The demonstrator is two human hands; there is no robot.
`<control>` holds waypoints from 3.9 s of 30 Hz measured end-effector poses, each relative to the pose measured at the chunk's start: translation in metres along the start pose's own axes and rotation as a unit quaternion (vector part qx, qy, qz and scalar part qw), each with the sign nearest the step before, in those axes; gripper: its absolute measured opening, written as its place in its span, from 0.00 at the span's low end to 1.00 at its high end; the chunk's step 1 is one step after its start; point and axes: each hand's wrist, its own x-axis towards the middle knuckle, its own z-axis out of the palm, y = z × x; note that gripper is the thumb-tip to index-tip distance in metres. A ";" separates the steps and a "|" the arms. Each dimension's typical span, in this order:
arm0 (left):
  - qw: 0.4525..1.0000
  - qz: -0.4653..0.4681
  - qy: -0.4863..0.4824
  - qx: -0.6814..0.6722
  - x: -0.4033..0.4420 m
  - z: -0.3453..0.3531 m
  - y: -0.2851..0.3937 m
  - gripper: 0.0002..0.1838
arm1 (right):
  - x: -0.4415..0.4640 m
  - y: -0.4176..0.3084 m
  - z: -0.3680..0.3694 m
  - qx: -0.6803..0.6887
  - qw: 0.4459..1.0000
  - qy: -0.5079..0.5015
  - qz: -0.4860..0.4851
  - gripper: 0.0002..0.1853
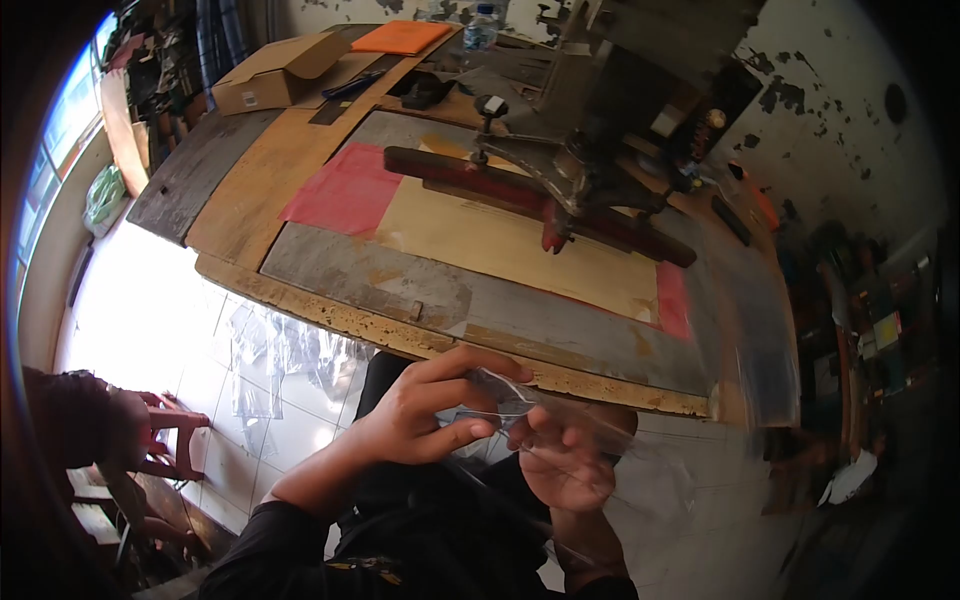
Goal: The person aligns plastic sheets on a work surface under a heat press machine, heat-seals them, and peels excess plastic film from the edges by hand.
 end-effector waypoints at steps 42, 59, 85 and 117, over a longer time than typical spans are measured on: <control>0.987 -0.059 -0.023 0.144 -0.001 0.009 0.025 0.14 | 0.055 -0.054 0.044 -0.683 0.718 0.128 0.035 0.21; 0.992 -0.094 -0.021 0.079 -0.007 0.017 0.012 0.10 | 0.045 -0.047 0.031 -0.614 0.768 0.177 0.045 0.07; 0.984 -0.037 -0.145 0.092 -0.002 0.005 0.003 0.09 | 0.079 -0.103 0.021 -0.732 0.636 -0.238 0.052 0.12; 0.975 -0.214 -0.011 0.064 -0.012 0.031 0.007 0.14 | 0.041 -0.063 0.025 -0.554 0.785 0.250 0.120 0.12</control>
